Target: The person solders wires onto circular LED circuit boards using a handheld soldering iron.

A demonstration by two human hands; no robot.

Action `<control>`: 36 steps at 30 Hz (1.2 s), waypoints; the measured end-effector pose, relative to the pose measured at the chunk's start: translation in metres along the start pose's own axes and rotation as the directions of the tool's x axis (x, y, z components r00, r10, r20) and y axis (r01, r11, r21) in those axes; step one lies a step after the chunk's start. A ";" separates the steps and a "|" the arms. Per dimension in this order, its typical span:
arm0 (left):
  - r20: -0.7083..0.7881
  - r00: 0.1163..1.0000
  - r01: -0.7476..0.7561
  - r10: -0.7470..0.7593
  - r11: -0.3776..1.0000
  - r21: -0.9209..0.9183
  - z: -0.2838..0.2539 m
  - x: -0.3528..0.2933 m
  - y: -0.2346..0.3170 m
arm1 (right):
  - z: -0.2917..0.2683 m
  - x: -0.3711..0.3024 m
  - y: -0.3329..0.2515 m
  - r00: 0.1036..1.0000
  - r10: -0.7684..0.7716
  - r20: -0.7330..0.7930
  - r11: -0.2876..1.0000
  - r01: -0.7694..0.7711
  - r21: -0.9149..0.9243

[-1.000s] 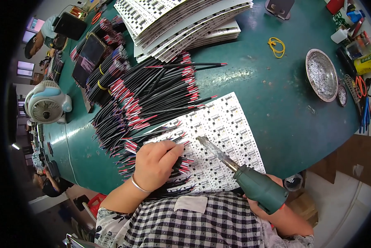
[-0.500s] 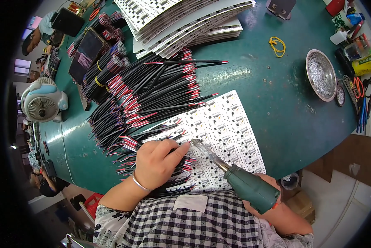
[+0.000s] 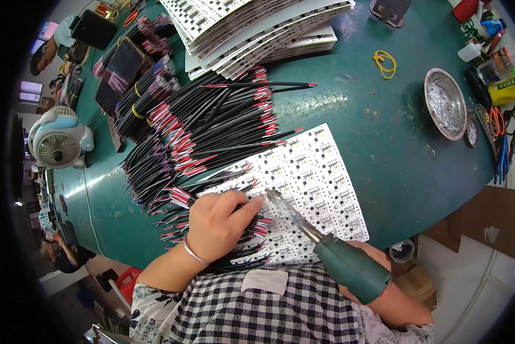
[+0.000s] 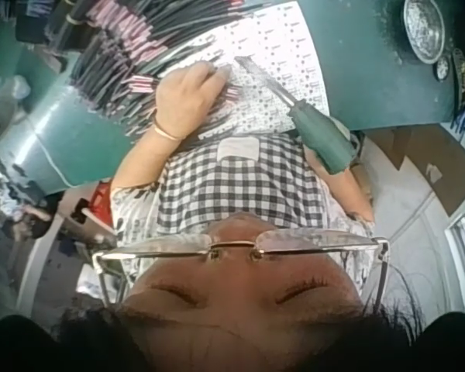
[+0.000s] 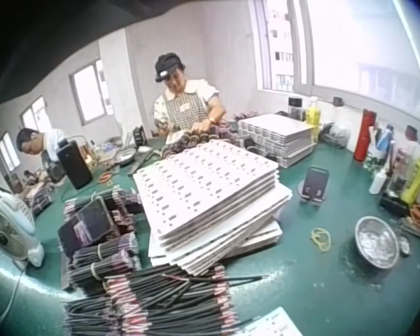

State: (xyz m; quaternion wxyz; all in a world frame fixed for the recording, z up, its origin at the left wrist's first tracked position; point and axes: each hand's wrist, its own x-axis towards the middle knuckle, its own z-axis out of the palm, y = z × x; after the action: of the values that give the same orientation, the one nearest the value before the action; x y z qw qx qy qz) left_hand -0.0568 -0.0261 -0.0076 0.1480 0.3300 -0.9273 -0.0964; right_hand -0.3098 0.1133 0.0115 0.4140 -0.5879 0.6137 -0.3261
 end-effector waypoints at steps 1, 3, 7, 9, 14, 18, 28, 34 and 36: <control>0.000 1.000 0.000 0.000 1.000 0.000 0.000 0.000 0.000 | 0.001 -0.001 0.001 1.000 0.000 0.000 1.000 0.000 0.000; 0.006 1.000 0.006 -0.006 1.000 0.000 -0.001 0.000 0.000 | 0.001 -0.002 0.005 0.998 -0.052 -0.027 0.999 0.052 -0.004; -0.005 1.000 0.007 -0.007 1.000 -0.025 -0.002 0.000 -0.001 | -0.005 -0.002 0.008 0.968 -0.245 0.051 0.927 0.249 -0.281; -0.009 1.000 -0.002 0.002 1.000 -0.023 -0.001 0.000 -0.002 | -0.004 -0.002 0.009 0.970 -0.242 0.015 0.949 0.240 -0.202; -0.002 1.000 -0.011 0.011 1.000 -0.014 0.000 -0.001 -0.003 | 0.001 -0.016 0.012 0.996 -0.084 0.028 0.981 0.088 -0.174; -0.006 1.000 -0.027 0.027 1.000 -0.005 0.001 -0.001 -0.004 | -0.001 -0.015 0.017 0.987 -0.156 0.046 0.951 0.163 -0.263; -0.029 0.999 -0.014 0.014 1.000 -0.012 0.002 0.000 -0.002 | 0.003 -0.010 0.005 0.997 0.033 -0.063 0.999 -0.031 0.035; -0.028 1.000 -0.007 0.006 1.000 -0.030 0.002 0.000 -0.003 | -0.002 -0.009 0.010 0.983 -0.184 -0.027 0.967 0.176 -0.183; -0.013 1.000 0.002 -0.003 0.998 -0.057 0.000 0.001 -0.004 | -0.004 -0.005 0.006 0.980 -0.194 0.037 0.964 0.197 -0.179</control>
State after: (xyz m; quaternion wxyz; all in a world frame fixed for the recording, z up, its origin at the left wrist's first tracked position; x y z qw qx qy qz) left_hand -0.0553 -0.0293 -0.0089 0.1634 0.3272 -0.9228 -0.1210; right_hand -0.3165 0.1181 0.0085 0.3302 -0.6840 0.5760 -0.3023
